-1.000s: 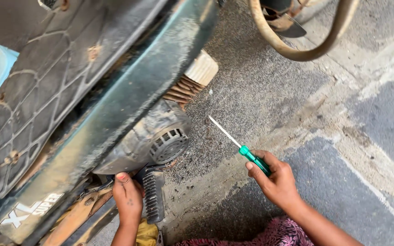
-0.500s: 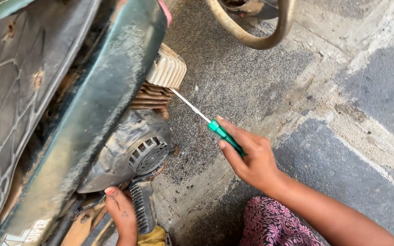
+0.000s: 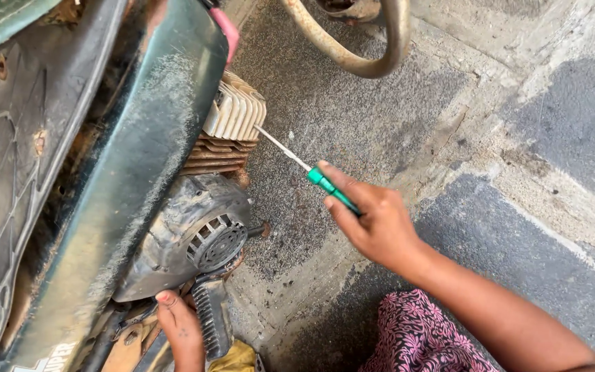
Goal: The person tightens or loosens screws on a moped engine casing and frame using a screwdriver.
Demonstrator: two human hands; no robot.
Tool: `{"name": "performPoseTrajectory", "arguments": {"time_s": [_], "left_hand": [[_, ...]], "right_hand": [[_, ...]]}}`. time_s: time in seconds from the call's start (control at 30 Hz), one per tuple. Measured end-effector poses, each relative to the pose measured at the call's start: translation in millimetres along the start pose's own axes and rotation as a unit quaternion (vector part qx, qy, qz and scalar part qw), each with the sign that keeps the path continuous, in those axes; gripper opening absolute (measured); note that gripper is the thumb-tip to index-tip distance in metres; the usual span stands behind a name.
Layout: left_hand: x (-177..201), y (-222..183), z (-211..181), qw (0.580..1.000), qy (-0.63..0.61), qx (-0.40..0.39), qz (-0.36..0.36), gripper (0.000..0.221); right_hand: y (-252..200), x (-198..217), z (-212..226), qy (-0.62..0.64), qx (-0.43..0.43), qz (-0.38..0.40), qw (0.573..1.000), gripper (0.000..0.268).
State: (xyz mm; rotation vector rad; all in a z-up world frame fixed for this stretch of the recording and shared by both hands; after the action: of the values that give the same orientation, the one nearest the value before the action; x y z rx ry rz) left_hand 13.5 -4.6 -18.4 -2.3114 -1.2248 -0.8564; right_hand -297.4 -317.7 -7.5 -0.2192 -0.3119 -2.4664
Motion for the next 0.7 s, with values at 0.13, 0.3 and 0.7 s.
{"name": "performPoseTrajectory", "arguments": {"time_s": [0.13, 0.3, 0.7], "left_hand": [[-5.2, 3.8, -6.6, 0.996, -0.063, -0.062, 0.028, 0.066], [1.1, 7.8, 20.5, 1.000, -0.001, 0.001, -0.020, 0.071], [-3.6, -5.8, -25.2, 0.994, -0.068, -0.053, 0.061, 0.085]], "right_hand": [[-0.1, 2.9, 9.7, -0.011, 0.045, 0.004, 0.999, 0.046], [-1.6, 11.5, 22.2, -0.170, 0.098, -0.018, 0.980, 0.051], [0.5, 29.0, 16.1, -0.225, 0.076, -0.003, 0.971, 0.051]]}}
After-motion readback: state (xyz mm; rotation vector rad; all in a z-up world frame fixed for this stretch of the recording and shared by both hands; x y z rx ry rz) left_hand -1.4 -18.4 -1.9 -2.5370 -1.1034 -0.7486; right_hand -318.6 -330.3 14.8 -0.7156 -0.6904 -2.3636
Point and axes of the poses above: each hand's wrist, its own y-axis towards the middle knuckle, its own x-axis out of the back of the hand, z = x × y, the point moved 2 cm from there along y, towards the middle knuckle, and after that the axes turned 9 degrees about z, right-handed, at the moved point
